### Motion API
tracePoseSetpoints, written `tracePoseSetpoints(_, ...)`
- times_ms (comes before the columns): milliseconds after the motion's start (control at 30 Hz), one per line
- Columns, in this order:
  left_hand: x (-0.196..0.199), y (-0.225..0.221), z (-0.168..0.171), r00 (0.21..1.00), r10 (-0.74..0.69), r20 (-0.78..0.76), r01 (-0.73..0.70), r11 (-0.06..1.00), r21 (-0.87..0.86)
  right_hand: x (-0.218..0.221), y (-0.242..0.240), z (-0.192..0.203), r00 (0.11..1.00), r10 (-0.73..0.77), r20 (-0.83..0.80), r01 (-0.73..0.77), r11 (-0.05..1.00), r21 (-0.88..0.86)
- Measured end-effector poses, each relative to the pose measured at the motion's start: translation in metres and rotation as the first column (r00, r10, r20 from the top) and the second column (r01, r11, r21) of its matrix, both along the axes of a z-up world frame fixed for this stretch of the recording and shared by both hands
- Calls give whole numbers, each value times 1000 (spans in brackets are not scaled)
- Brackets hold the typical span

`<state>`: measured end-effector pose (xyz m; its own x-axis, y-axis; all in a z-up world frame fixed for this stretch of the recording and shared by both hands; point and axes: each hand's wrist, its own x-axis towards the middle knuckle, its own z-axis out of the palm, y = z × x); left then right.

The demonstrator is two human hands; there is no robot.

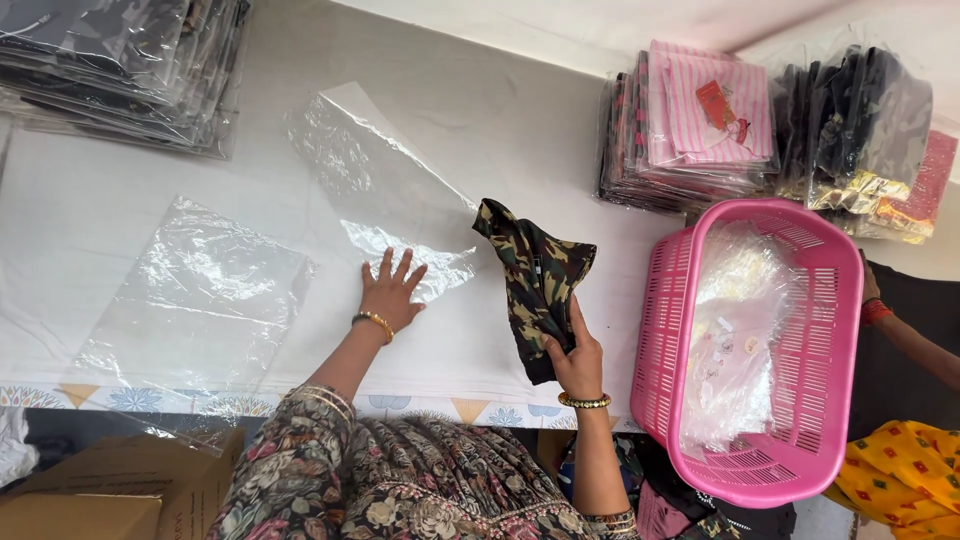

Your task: The person folds a pink and white striped top and places it into a clear plastic bag, then stacks it. They then fold a pair of camouflage-patterned pants and place them into a clear plastic bag. The items are handled one at a time on a white table.

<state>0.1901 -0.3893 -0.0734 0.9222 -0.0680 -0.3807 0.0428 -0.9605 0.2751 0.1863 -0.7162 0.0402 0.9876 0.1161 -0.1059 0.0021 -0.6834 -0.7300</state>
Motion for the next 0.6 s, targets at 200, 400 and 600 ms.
tracePoseSetpoints(200, -70, -10, -7, 938, -314, -150, 312, 949, -34, -3, -3, 2, 999, -33, -20, 33, 999, 4)
tracePoseSetpoints(400, -57, 18, -22, 994, -56, 97, 58, 998, -13, -2, -5, 3, 998, -43, -39, 43, 999, -19)
tracePoseSetpoints(600, -24, 17, -49, 955, 120, 271, -92, 989, -112, -1, 1, 1, 1000, -2, 17, 2, 1000, -21)
